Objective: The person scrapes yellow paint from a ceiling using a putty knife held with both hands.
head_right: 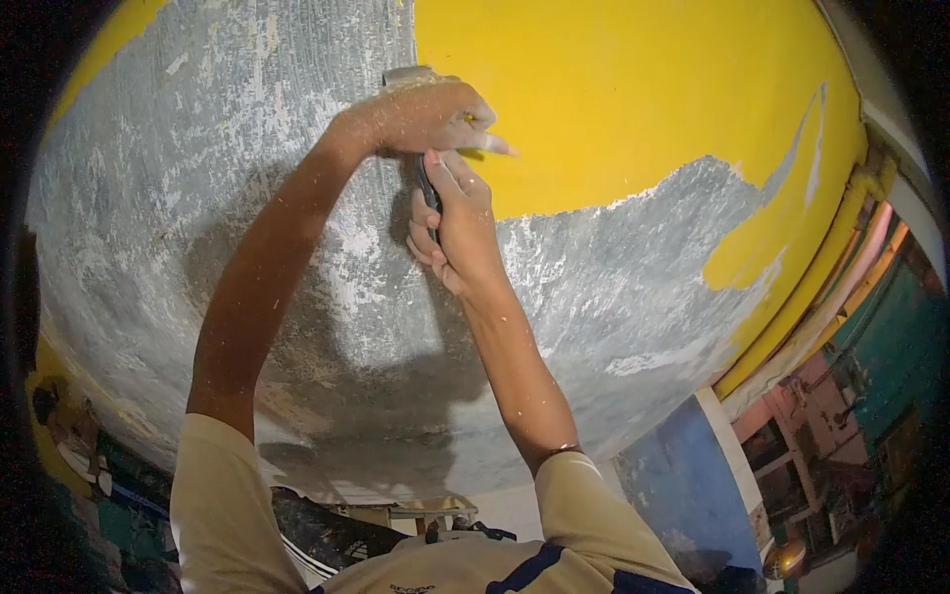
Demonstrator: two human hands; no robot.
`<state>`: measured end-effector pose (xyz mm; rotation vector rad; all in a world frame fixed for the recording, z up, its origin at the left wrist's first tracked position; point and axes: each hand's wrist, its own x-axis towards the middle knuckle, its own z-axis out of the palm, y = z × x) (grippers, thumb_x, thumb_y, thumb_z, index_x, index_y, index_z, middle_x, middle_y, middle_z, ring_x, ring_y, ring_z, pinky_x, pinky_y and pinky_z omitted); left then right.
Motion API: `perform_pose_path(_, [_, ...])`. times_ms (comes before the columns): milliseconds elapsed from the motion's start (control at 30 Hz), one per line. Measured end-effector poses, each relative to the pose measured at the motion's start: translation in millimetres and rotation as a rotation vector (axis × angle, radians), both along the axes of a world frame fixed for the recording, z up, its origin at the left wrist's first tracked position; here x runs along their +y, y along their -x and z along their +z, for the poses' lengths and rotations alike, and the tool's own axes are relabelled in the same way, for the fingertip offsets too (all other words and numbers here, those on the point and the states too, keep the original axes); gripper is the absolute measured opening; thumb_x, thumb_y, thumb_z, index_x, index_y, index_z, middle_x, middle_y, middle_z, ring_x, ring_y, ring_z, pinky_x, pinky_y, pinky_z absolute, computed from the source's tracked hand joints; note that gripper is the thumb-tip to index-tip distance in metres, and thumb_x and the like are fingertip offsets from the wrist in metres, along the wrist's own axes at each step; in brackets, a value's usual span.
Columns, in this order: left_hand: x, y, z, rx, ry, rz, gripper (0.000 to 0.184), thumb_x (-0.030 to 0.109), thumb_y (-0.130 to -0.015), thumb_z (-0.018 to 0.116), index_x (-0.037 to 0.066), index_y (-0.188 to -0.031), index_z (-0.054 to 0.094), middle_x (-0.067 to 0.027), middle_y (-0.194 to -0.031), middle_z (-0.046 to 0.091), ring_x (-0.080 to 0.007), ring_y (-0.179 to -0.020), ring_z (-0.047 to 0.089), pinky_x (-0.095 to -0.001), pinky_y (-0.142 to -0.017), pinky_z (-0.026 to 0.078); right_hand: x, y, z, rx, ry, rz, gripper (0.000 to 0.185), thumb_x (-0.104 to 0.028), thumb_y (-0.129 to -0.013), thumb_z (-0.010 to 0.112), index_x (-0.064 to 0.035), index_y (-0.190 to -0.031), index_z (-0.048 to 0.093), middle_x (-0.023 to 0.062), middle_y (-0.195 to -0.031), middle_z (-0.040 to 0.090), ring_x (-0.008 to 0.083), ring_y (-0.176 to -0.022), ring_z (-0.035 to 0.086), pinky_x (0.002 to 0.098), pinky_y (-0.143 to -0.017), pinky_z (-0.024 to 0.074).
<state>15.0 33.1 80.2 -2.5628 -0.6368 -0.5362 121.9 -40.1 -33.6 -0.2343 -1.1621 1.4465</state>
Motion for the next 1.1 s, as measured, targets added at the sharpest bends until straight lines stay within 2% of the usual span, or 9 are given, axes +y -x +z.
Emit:
perform_pose_path(133, [-6, -2, 13, 0.005, 0.015, 0.099, 0.03, 0.037, -0.093, 0.069, 0.008, -0.095, 0.075, -0.0058, -0.077, 0.065, -0.0163, -0.069, 0.057, -0.0337, -0.067, 0.048, -5, 3, 13, -0.02, -0.021, -0.023, 0.018, -0.031, -0.108, 0.048, -0.0142, -0.11, 0.053, -0.0049, -0.056, 0.035, 0.0063, -0.032, 0.025, 0.0222, -0.032, 0.0199])
perform_pose_path(433, [13, 7, 63, -0.079, -0.069, -0.091, 0.04, 0.043, -0.096, 0.064, 0.006, -0.086, 0.075, -0.0017, -0.06, 0.051, -0.0125, -0.055, 0.043, -0.0341, -0.057, 0.042, 18, 12, 52, 0.013, -0.178, 0.018, 0.017, -0.031, -0.108, 0.047, -0.0145, -0.104, 0.051, -0.0048, -0.059, 0.038, 0.0058, -0.034, 0.027, 0.0225, -0.032, 0.0244])
perform_pose_path(467, [11, 8, 72, -0.103, -0.112, -0.256, 0.043, 0.045, -0.096, 0.062, 0.006, -0.082, 0.075, -0.0011, -0.056, 0.047, -0.012, -0.054, 0.04, -0.0332, -0.054, 0.04, 18, 13, 63, 0.023, -0.202, 0.023, 0.017, -0.03, -0.108, 0.047, -0.0146, -0.103, 0.05, -0.0047, -0.059, 0.038, 0.0059, -0.034, 0.027, 0.0224, -0.033, 0.0243])
perform_pose_path(567, [-10, 8, 103, -0.132, 0.129, -0.022, 0.063, 0.056, -0.092, 0.065, 0.001, -0.062, 0.054, -0.0015, -0.057, 0.049, -0.0134, -0.054, 0.041, -0.0364, -0.052, 0.037, 20, 15, 86, 0.036, -0.249, 0.045, 0.016, -0.029, -0.107, 0.047, -0.0142, -0.101, 0.049, -0.0041, -0.059, 0.037, 0.0065, -0.036, 0.029, 0.0228, -0.034, 0.0243])
perform_pose_path(700, [11, 7, 99, -0.033, -0.119, -0.069, 0.037, 0.046, -0.098, 0.061, 0.012, -0.099, 0.077, -0.0041, -0.067, 0.058, -0.0153, -0.061, 0.053, -0.0323, -0.062, 0.047, 20, -2, 84, -0.017, -0.259, 0.061, 0.015, -0.028, -0.106, 0.05, -0.0147, -0.099, 0.048, -0.0035, -0.058, 0.038, 0.0063, -0.036, 0.029, 0.0231, -0.034, 0.0239])
perform_pose_path(767, [42, 10, 48, 0.041, -0.876, -0.439, 0.038, 0.046, -0.099, 0.059, 0.017, -0.119, 0.071, -0.0086, -0.085, 0.067, -0.0208, -0.079, 0.066, -0.0362, -0.077, 0.052, 10, -11, 53, -0.093, -0.186, -0.031, 0.016, -0.029, -0.105, 0.052, -0.015, -0.097, 0.049, -0.0037, -0.057, 0.039, 0.0059, -0.035, 0.03, 0.0227, -0.033, 0.0234])
perform_pose_path(833, [23, 7, -13, 0.238, -0.326, -0.202, 0.039, 0.044, -0.1, 0.056, 0.017, -0.126, 0.064, -0.0132, -0.106, 0.069, -0.0237, -0.098, 0.068, -0.0437, -0.09, 0.052, -6, -15, 5, -0.162, -0.067, -0.119, 0.016, -0.028, -0.104, 0.055, -0.0129, -0.099, 0.051, -0.003, -0.054, 0.039, 0.0072, -0.034, 0.031, 0.0239, -0.032, 0.0229])
perform_pose_path(900, [53, 13, -93, 0.221, 0.029, -0.014, 0.045, 0.052, -0.101, 0.052, 0.012, -0.114, 0.068, -0.0138, -0.096, 0.072, -0.0233, -0.089, 0.071, -0.0464, -0.087, 0.052, -15, -16, -47, -0.24, -0.013, -0.187, 0.017, -0.027, -0.103, 0.056, -0.0098, -0.1, 0.054, -0.0014, -0.053, 0.04, 0.0093, -0.034, 0.033, 0.0248, -0.031, 0.0233])
perform_pose_path(1100, [-17, 0, -136, 0.399, 0.185, 0.1, 0.064, 0.066, -0.096, 0.049, 0.006, -0.087, 0.07, -0.0193, -0.066, 0.065, -0.0311, -0.063, 0.069, -0.0429, -0.064, 0.053, -5, 1, -160, -0.169, 0.064, -0.208, 0.022, -0.018, -0.102, 0.045, -0.0024, -0.089, 0.052, 0.0035, -0.053, 0.041, 0.0119, -0.034, 0.035, 0.0258, -0.032, 0.0252])
